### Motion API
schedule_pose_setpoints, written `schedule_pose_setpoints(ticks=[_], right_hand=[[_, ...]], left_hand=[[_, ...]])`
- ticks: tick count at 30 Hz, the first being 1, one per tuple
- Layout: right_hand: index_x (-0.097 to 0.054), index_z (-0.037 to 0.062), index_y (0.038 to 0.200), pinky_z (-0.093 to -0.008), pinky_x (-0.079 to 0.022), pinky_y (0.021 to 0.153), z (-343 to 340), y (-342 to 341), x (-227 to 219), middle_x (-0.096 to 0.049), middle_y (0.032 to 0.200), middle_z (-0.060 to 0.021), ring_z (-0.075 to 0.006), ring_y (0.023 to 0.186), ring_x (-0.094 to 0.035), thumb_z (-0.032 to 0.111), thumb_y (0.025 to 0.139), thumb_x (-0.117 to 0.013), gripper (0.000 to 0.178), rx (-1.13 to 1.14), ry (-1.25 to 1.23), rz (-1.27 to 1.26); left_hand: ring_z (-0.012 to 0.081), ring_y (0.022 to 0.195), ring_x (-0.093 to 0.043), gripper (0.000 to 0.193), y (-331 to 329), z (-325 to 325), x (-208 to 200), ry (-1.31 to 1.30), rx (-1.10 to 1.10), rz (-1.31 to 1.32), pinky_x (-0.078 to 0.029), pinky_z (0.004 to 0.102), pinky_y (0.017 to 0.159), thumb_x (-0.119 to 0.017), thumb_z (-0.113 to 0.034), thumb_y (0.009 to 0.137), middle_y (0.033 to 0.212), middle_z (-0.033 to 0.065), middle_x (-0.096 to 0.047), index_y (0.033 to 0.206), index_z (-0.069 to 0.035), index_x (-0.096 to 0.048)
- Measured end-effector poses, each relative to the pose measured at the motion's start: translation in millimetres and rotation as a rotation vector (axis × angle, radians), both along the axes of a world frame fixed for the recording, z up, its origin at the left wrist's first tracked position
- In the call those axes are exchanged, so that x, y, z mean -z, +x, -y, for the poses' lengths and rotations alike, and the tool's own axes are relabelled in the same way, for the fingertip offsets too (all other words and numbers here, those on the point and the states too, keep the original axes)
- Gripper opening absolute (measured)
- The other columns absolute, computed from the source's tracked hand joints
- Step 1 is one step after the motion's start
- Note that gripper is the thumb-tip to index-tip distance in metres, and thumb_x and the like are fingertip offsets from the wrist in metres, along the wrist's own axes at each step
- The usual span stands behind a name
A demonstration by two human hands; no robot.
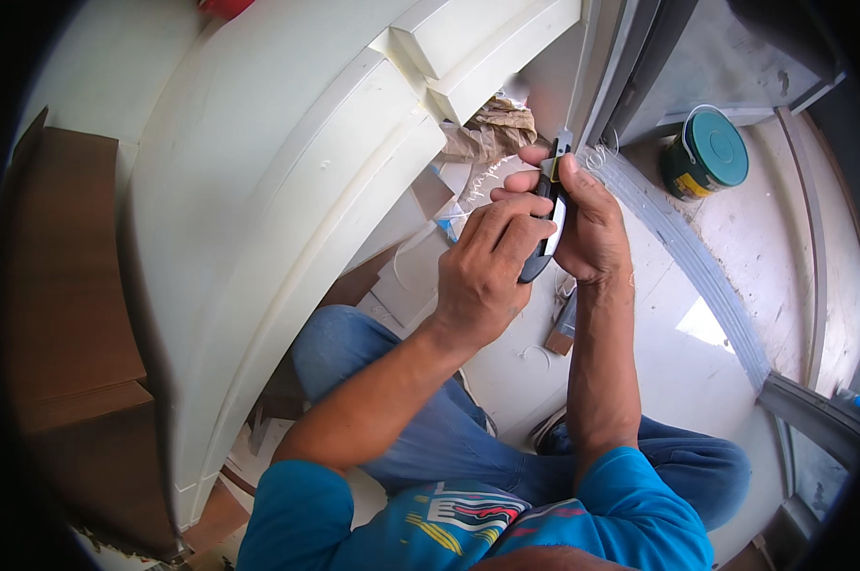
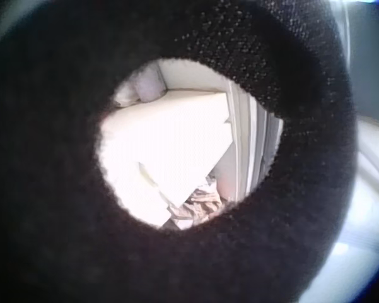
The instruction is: The person sits on the floor and uses a utility knife to trim and clean the edges of a white plastic molding piece. They repeatedly score and scrape the surface to remove excess material and smooth the edges.
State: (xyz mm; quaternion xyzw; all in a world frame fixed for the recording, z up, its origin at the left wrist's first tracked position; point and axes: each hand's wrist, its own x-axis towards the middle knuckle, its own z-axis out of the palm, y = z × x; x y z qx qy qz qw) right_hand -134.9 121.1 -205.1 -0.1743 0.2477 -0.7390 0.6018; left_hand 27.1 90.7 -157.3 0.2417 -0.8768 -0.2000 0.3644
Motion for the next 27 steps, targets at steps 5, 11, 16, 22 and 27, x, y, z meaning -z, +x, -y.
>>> schedule_pose_setpoints(ticks=[5, 11, 16, 22, 27], right_hand=[[-0.055, -0.0009, 0.155, -0.0366, -0.061, 0.086, 3.5, -20.3, -9.9, -0.076, 0.116, -0.0157, -0.0222, 0.099, -0.074, 0.037, 0.121, -0.051, 0.052, 0.116, -0.019, -0.324], [-0.067, 0.0053, 0.145, -0.0346, -0.060, 0.084, 17.9, -7.6, -27.1, -0.077, 0.118, -0.0075, -0.0184, 0.098, -0.073, 0.024, 0.116, -0.062, 0.035, 0.182, -0.034, -0.952], [-0.074, 0.0055, 0.136, -0.0436, -0.061, 0.091, 28.7, -1.0, -29.3, -0.079, 0.117, -0.0170, -0.0352, 0.104, -0.076, 0.016, 0.106, -0.071, 0.032, 0.332, -0.160, -1.303], [-0.078, 0.0108, 0.129, -0.0435, -0.061, 0.079, 34.9, -11.1, -38.9, -0.080, 0.104, -0.0139, -0.0359, 0.090, -0.077, 0.014, 0.100, -0.075, 0.029, 0.355, -0.159, -1.446], [-0.080, 0.0119, 0.123, -0.0435, -0.060, 0.072, 45.2, -19.7, -40.8, -0.079, 0.097, -0.0133, -0.0362, 0.083, -0.077, 0.013, 0.098, -0.077, 0.025, 0.434, -0.211, -1.592]], left_hand=[[0.0338, 0.131, -0.060, 0.056, 11.3, -1.3, 5.5, 0.302, -0.043, -0.026, -0.059, 0.0471, 0.100, -0.076, 0.004, 0.090, 0.145, 0.0161, -0.057, 0.141, -0.009, -0.059], [0.0207, 0.130, -0.060, 0.060, -3.7, 20.3, -15.4, 1.300, -0.226, -0.582, -0.057, 0.0450, 0.105, -0.076, -0.032, 0.109, 0.149, 0.0086, -0.060, 0.157, -0.005, -0.050], [0.0158, 0.131, -0.060, 0.067, -16.6, 31.1, -0.7, 1.134, -0.140, -0.698, -0.055, 0.0410, 0.109, -0.080, -0.030, 0.107, 0.147, 0.0056, -0.060, 0.160, -0.005, -0.048], [0.0126, 0.125, -0.064, 0.054, -24.7, 44.3, 0.4, 1.139, -0.029, -0.842, -0.053, 0.0359, 0.108, -0.084, -0.020, 0.104, 0.136, 0.0022, -0.067, 0.150, -0.009, -0.057], [0.0108, 0.121, -0.065, 0.039, -23.7, 47.9, -6.7, 1.174, -0.032, -0.865, -0.052, 0.0340, 0.106, -0.086, -0.018, 0.102, 0.128, 0.0000, -0.071, 0.135, -0.012, -0.067]])
